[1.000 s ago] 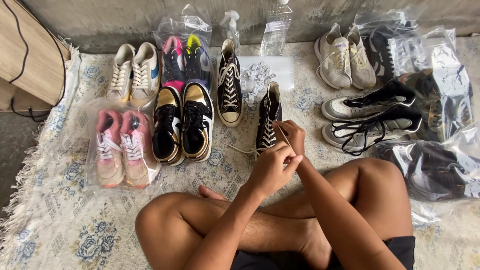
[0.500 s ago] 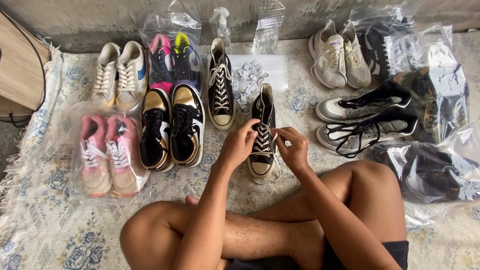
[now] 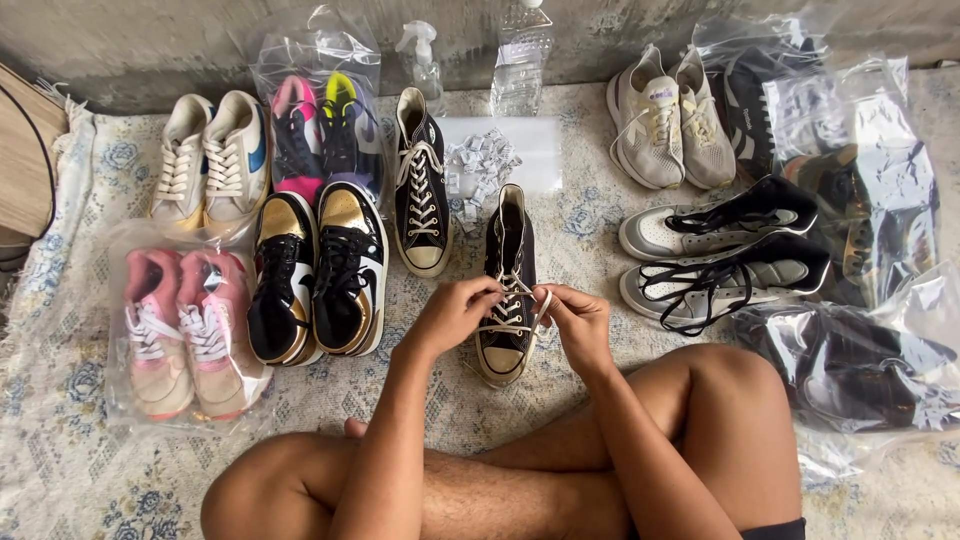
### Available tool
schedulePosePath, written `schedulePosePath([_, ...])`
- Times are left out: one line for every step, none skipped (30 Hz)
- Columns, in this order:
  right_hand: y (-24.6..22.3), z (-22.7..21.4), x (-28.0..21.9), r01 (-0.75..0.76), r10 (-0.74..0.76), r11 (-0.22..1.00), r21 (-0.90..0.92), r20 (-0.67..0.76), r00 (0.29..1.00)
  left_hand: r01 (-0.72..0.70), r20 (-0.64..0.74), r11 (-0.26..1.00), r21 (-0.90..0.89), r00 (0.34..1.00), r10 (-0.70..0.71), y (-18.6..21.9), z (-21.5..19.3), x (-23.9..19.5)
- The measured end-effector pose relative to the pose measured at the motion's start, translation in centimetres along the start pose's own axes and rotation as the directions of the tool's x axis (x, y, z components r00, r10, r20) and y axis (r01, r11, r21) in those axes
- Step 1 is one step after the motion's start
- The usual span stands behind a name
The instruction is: The person sits on a rug surrounded by various shoes and laces a black high-top sneaker. They thread the white laces through the eyelets, pull them tight, and tie a knot at the top.
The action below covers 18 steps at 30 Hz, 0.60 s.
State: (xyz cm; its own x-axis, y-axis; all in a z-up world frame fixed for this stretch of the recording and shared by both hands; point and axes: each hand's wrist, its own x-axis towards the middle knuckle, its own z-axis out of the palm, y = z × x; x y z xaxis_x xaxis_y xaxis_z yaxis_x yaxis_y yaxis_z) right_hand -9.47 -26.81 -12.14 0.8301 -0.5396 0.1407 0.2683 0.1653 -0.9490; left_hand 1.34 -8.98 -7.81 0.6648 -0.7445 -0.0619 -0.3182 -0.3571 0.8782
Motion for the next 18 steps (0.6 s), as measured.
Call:
schedulePosePath([0.2, -0.3, 0.1, -0.002, 0.002, 1.0, 0.002, 0.0, 1.0, 0.003, 0.001, 1.0, 0.001, 1.0, -0.003, -0.3, -0.4, -0.1])
schedulePosePath([0.5, -0.6, 0.2, -0.013, 0.013, 0.999, 0.029, -0.009, 1.0, 0.026, -0.035, 0.999, 0.041, 0.999, -0.025, -0.6, -0.8, -0.2])
schedulePosePath([0.7, -0.9, 0.3, -0.024, 0.025, 0.998, 0.056, -0.018, 1.0, 0.051, -0.072, 0.996, 0.079, 0.996, -0.045, -0.9, -1.1, -0.4])
schedulePosePath([0.4, -0.8, 0.4, -0.026, 0.027, 0.998, 0.058, -0.016, 1.0, 0.054, -0.073, 0.995, 0.081, 0.996, -0.048, -1.0, -0.9, -0.3])
schedulePosePath([0.0, -0.8, 0.5, -0.026, 0.026, 0.999, 0.037, -0.001, 1.0, 0.059, -0.05, 0.997, 0.052, 0.997, -0.056, -1.0, -0.7, -0.1])
schedulePosePath([-0.4, -0.7, 0.5, -0.024, 0.023, 1.0, 0.016, 0.009, 1.0, 0.062, -0.023, 0.998, 0.026, 0.998, -0.061, -1.0, -0.5, 0.1])
schedulePosePath([-0.2, -0.7, 0.4, -0.023, 0.023, 1.0, 0.02, 0.005, 1.0, 0.062, -0.02, 0.998, 0.03, 0.998, -0.061, -0.2, -0.3, -0.2])
schedulePosePath([0.0, -0.7, 0.5, -0.026, 0.026, 1.0, -0.001, 0.011, 1.0, 0.037, 0.032, 0.999, -0.033, 0.999, -0.035, 0.6, -0.1, -0.3])
schedulePosePath([0.1, -0.7, 0.6, -0.028, 0.028, 0.999, -0.022, 0.016, 0.999, 0.015, 0.082, 0.995, -0.098, 0.997, -0.007, 1.5, 0.1, -0.4])
schedulePosePath([-0.1, -0.5, 0.6, -0.028, 0.028, 0.999, -0.02, 0.008, 1.0, 0.014, 0.09, 0.995, -0.094, 0.996, -0.006, 2.4, 0.3, -0.4])
schedulePosePath([-0.3, -0.3, 0.6, -0.039, 0.039, 0.999, -0.013, 0.026, 0.999, -0.033, 0.039, 0.991, -0.133, 0.999, 0.039, 3.2, 0.6, -0.4])
schedulePosePath([-0.5, 0.0, 0.5, -0.052, 0.052, 0.999, -0.007, 0.046, 0.998, -0.081, -0.016, 0.982, -0.169, 0.997, 0.08, 4.0, 0.9, -0.4])
schedulePosePath([-0.7, 0.2, 0.3, -0.053, 0.053, 0.999, -0.004, 0.04, 0.998, -0.08, -0.01, 0.983, -0.167, 0.997, 0.079, 3.9, 1.1, -0.5])
schedulePosePath([-0.9, 0.3, 0.2, -0.059, 0.059, 0.998, -0.011, 0.049, 0.997, -0.087, -0.02, 0.983, -0.159, 0.996, 0.085, 3.9, 1.2, -0.5])
schedulePosePath([-1.1, 0.5, 0.1, -0.064, 0.065, 0.998, -0.018, 0.057, 0.996, -0.095, -0.031, 0.984, -0.152, 0.995, 0.091, 3.8, 1.4, -0.5])
schedulePosePath([-1.1, 0.5, -0.1, -0.065, 0.066, 0.998, -0.017, 0.055, 0.996, -0.094, -0.028, 0.984, -0.151, 0.995, 0.091, 3.8, 1.4, -0.6])
schedulePosePath([-1.0, 0.4, -0.2, -0.075, 0.076, 0.997, -0.021, 0.061, 0.995, -0.087, -0.024, 0.985, -0.147, 0.996, 0.084, 3.8, 1.3, -0.8])
schedulePosePath([-1.0, 0.5, -0.2, -0.081, 0.083, 0.996, -0.023, 0.07, 0.994, -0.082, -0.023, 0.987, -0.141, 0.997, 0.079, 3.8, 1.2, -0.9])
